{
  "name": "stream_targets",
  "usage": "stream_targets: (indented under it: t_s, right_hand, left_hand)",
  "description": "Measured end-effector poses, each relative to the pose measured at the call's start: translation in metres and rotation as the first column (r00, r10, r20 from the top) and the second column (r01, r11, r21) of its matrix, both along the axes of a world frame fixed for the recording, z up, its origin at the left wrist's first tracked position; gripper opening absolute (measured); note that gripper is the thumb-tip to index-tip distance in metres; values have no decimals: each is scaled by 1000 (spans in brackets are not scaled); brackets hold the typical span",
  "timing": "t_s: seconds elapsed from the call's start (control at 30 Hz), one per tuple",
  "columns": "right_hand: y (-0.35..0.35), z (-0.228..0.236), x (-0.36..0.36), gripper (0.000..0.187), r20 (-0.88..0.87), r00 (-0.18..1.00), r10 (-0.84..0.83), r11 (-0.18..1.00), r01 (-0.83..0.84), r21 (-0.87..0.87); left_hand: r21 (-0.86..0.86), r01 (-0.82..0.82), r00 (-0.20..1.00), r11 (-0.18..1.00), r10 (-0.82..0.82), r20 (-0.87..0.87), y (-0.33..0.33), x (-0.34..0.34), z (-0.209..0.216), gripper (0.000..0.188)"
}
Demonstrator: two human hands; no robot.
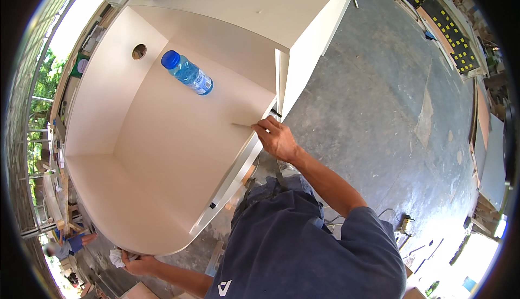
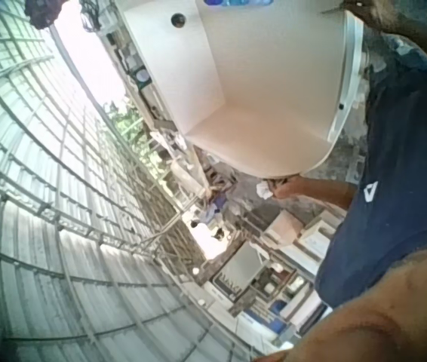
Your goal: The person wipes the internal surfaces and edges of a wooden cabinet using a cloth dampened with liquid from a bottle.
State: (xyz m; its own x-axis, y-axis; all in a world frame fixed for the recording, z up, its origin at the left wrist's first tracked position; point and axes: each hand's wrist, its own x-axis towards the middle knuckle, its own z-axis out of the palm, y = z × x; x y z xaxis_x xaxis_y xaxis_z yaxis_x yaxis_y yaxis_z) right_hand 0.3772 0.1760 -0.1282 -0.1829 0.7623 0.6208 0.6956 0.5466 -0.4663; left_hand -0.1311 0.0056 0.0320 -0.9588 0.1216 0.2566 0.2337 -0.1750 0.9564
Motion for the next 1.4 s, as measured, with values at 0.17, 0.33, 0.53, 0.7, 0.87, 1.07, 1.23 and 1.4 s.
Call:
stream_targets:
  t_s: [0.17,0.33,0.53,0.7,0.87,1.07,1.23,1.4]
  right_hand:
    - [19,4,22,27,-44,981,-191,981,188,-52]
    - [0,-3,-2,25,34,999,-16,1000,16,-18]
    - [7,0,4,26,-14,996,-83,996,83,-15]
    - [19,7,16,25,-61,975,-213,976,210,-56]
    - [-20,10,-4,23,-105,989,106,993,-111,-38]
    - [-89,-54,57,16,-756,150,-637,757,309,-577]
    - [-164,-122,113,26,-565,-87,-820,515,317,-796]
    - [-221,-149,141,22,-399,-196,-896,292,417,-861]
  left_hand:
    - [58,2,996,998,-7,85,-1,14,8,22]
    - [29,-64,998,998,64,18,7,28,15,26]
    - [-120,6,976,993,-31,-214,-17,-26,-16,25]
    - [-375,-344,794,861,53,-606,-9,48,19,29]
    - [159,-347,761,924,376,-529,9,61,45,44]
    - [-12,222,825,975,-194,-531,68,135,-34,38]
    - [-823,247,627,511,-732,-266,123,177,-165,49]
    - [-899,306,251,313,-937,-242,171,316,-152,65]
